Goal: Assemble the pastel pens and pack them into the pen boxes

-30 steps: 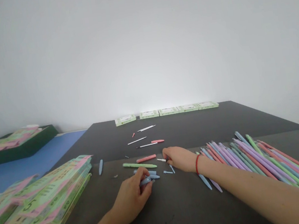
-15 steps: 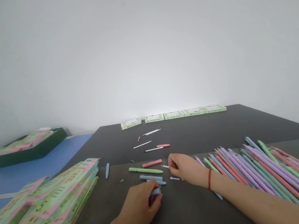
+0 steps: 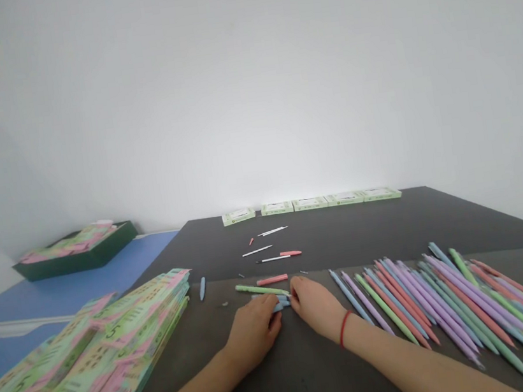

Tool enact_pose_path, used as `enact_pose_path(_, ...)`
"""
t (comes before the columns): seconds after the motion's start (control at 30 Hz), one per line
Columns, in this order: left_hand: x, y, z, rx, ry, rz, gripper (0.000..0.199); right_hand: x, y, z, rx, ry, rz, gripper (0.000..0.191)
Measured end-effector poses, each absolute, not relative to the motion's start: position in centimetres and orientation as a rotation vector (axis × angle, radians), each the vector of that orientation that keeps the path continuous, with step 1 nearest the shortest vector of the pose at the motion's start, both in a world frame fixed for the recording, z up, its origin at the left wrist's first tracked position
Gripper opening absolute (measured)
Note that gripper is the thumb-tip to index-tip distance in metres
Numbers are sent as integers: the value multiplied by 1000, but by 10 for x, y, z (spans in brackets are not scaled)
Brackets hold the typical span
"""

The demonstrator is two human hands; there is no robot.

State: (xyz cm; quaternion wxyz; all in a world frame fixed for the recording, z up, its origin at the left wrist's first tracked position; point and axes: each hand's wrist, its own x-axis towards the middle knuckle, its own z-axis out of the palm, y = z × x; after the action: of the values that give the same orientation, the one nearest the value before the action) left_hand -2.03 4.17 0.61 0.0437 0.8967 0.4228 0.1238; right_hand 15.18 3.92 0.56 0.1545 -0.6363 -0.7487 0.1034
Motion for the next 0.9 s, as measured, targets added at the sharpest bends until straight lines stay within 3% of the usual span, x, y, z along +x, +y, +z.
enact_pose_path(0.17, -16, 71, 6, 2776, 1349, 406, 13, 143, 60, 8, -1803, -2177, 319, 9)
enact_pose_path(0.33, -3, 103, 4, 2821, 1343, 511, 24, 141, 77, 10, -1835, -2175, 304, 21)
enact_pose_path(0.53, 8, 111, 5, 2861, 1339, 621, 23, 136, 92, 9, -1845, -2138, 266, 25)
enact_pose_path(0.77, -27, 114, 3, 2679, 1668, 805, 48, 191, 118, 21, -1937, -2106, 171, 25)
enact_pose_path(0.9, -43, 129, -6, 2533, 1806, 771, 37, 216, 141, 24, -1973, -2128, 96, 27)
